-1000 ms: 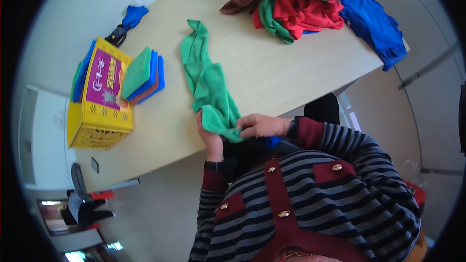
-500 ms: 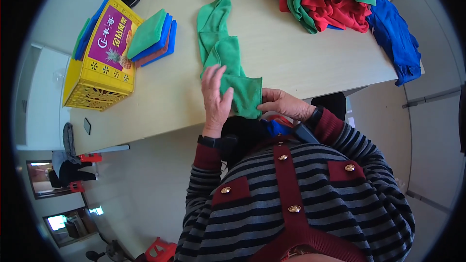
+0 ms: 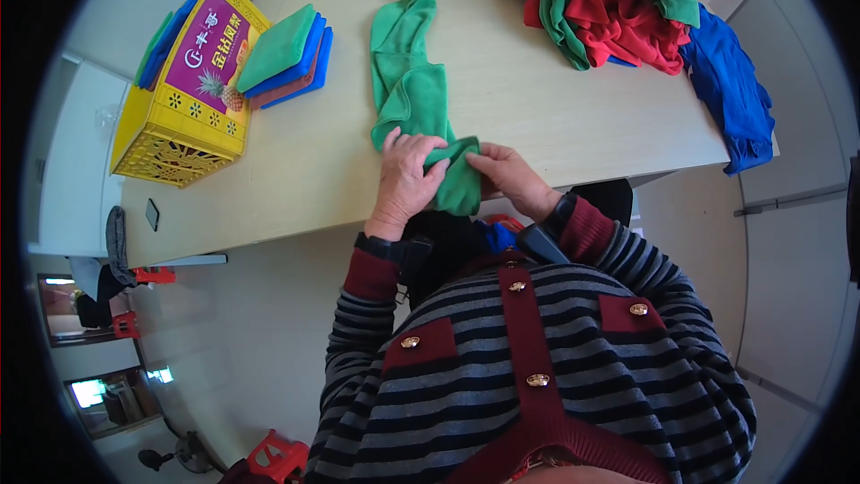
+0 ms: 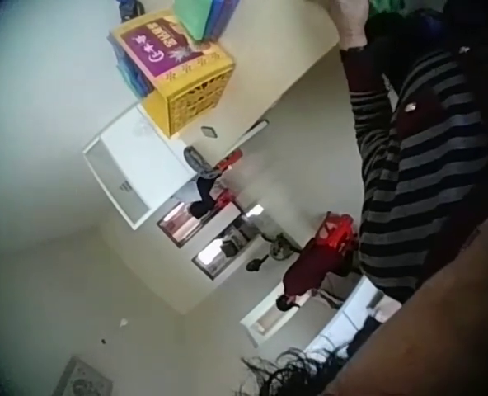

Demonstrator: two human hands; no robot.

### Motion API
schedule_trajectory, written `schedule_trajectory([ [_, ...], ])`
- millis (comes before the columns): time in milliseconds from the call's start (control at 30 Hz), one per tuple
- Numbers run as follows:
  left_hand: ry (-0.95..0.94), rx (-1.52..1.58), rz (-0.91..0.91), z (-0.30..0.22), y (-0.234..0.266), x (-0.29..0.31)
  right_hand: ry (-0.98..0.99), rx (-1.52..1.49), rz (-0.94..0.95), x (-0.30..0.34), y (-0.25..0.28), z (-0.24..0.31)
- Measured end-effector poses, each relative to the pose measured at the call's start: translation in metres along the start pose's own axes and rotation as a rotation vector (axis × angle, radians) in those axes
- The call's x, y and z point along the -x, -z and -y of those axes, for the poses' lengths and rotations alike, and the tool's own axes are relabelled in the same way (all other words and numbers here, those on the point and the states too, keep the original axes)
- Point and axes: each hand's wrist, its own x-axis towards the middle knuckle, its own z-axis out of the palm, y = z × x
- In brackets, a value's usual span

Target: The person spreads a green cloth on a table, folds it into a square, and places it on a stack. They then take a brown cloth, spread it out, and fold it into a square as well.

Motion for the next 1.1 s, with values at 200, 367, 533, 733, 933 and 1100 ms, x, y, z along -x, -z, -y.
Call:
schedule_trajectory([
  [200,0.019,-0.020,0.079,0.032,0.032,-0.002,0.413,0.238,0.050,0.015,0.031,0.044],
  [367,-0.063,-0.084,-0.005,0.037,0.027,-0.011,0.588,0.306,0.094,0.058,0.031,0.072],
  [533,-0.128,-0.147,-0.103,0.046,0.025,-0.022,0.694,0.331,0.055,0.105,0.029,0.101],
  [733,-0.192,-0.200,-0.212,0.048,0.057,-0.040,0.869,0.304,-0.175,0.133,0.074,0.122],
  [933,0.008,-0.079,-0.369,0.023,0.138,-0.079,0.995,0.582,-0.240,0.149,0.106,0.174],
  [1100,-0.027,-0.089,-0.480,-0.035,0.209,-0.133,1.221,0.771,-0.449,0.156,0.159,0.244],
])
